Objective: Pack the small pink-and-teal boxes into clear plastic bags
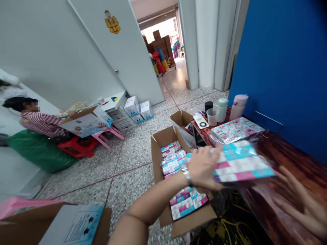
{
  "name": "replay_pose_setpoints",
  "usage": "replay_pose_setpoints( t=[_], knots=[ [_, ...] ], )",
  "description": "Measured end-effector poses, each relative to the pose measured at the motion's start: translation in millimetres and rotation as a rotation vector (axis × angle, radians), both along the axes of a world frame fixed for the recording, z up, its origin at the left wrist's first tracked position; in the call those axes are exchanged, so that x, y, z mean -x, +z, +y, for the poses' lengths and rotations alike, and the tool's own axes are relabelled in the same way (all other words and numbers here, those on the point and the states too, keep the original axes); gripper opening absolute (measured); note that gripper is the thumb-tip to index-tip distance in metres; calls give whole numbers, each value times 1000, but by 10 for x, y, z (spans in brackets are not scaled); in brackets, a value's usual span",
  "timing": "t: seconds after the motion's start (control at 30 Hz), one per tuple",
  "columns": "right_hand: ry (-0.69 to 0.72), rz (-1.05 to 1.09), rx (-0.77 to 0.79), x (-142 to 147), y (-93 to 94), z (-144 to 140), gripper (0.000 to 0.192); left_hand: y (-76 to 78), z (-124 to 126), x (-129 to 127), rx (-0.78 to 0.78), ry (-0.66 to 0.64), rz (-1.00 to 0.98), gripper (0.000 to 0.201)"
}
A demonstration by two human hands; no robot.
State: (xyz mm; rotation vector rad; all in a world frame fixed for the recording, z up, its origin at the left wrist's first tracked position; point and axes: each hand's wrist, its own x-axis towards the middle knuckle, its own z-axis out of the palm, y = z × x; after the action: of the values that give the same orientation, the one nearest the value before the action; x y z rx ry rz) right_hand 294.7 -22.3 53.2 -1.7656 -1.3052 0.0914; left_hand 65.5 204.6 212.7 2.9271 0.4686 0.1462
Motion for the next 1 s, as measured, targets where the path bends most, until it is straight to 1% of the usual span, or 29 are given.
replay_pose_setpoints(
  t=[0.07, 0.1, 0.13, 0.2, 0.23, 0.3, 0.4, 0.47, 0.53, 0.6, 0.67, 0.77, 0.87, 0.93, 1.0],
  knots=[
    [93, 94, 94, 77, -196, 150, 79, 17, 392, 398, -24, 157, 41, 127],
    [126, 111, 154, 118, -294, 176, 80, -18, 595, 580, -67, 252, 74, 123],
    [138, 85, 207, 157, -389, 172, 79, -82, 799, 742, -120, 351, 121, 118],
    [154, -14, 289, 228, -554, 108, 75, -289, 1188, 996, -216, 506, 226, 115],
    [154, -73, 313, 259, -621, 65, 74, -421, 1363, 1081, -253, 548, 275, 114],
    [127, -182, 319, 314, -718, -1, 70, -708, 1658, 1168, -287, 568, 364, 114],
    [85, -273, 276, 393, -781, -22, 67, -1089, 1969, 1118, -268, 504, 426, 113],
    [82, -317, 242, 445, -784, -3, 65, -1269, 2129, 1027, -245, 454, 425, 113],
    [87, -347, 232, 486, -776, 15, 64, -1401, 2279, 957, -222, 427, 418, 114],
    [81, -359, 244, 508, -770, 20, 64, -1516, 2418, 945, -190, 428, 417, 114],
    [74, -364, 258, 513, -774, 10, 64, -1648, 2523, 994, -145, 448, 419, 115],
    [73, -362, 270, 506, -800, -13, 64, -1911, 2590, 1119, -47, 473, 428, 118],
    [77, -358, 287, 504, -831, -34, 64, -2191, 2611, 1219, 84, 492, 443, 119],
    [72, -357, 300, 509, -838, -41, 64, -2328, 2649, 1242, 175, 525, 442, 115],
    [71, -355, 305, 513, -828, -39, 64, -2411, 2700, 1218, 254, 573, 425, 104]
  ],
)
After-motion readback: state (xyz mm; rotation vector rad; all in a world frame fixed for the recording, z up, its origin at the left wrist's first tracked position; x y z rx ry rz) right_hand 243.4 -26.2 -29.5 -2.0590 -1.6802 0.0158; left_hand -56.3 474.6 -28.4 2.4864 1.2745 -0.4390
